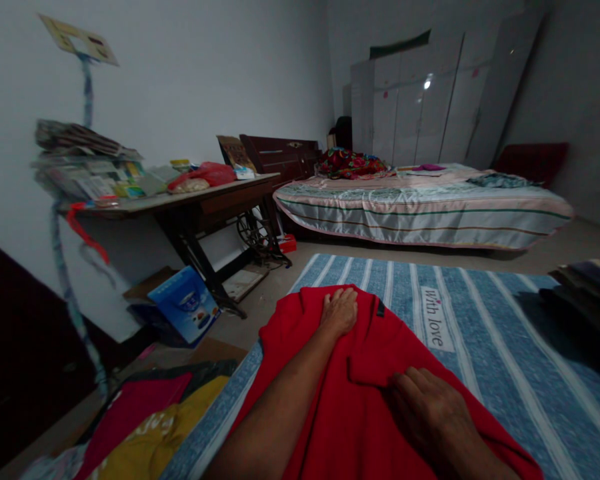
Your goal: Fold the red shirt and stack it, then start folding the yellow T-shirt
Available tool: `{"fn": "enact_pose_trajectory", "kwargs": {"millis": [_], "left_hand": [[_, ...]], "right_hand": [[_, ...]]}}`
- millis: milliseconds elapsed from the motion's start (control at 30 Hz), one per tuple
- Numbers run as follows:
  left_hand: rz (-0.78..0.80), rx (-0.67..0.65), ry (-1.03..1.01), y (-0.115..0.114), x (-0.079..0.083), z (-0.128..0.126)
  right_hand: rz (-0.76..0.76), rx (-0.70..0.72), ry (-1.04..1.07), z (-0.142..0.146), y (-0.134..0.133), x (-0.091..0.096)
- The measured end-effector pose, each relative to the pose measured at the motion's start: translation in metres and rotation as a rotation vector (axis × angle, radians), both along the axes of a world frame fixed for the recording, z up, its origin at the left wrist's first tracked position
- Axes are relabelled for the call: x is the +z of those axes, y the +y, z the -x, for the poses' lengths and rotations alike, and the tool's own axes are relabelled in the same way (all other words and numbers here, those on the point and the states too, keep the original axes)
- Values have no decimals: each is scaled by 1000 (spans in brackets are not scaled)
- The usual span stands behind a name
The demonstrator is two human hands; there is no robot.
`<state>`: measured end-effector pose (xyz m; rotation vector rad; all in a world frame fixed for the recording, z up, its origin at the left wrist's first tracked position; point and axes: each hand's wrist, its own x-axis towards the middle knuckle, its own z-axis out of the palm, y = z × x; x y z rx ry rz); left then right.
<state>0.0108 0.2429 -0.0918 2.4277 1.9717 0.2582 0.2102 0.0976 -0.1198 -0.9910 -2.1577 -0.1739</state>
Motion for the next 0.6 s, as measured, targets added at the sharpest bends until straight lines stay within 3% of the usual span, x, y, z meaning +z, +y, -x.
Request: {"fn": "enact_pose_trajectory", "kwargs": {"millis": [600], "left_hand": [[-7,8,3,0,1,-1]], "right_hand": [[20,6,-18,-1,0,0]]}}
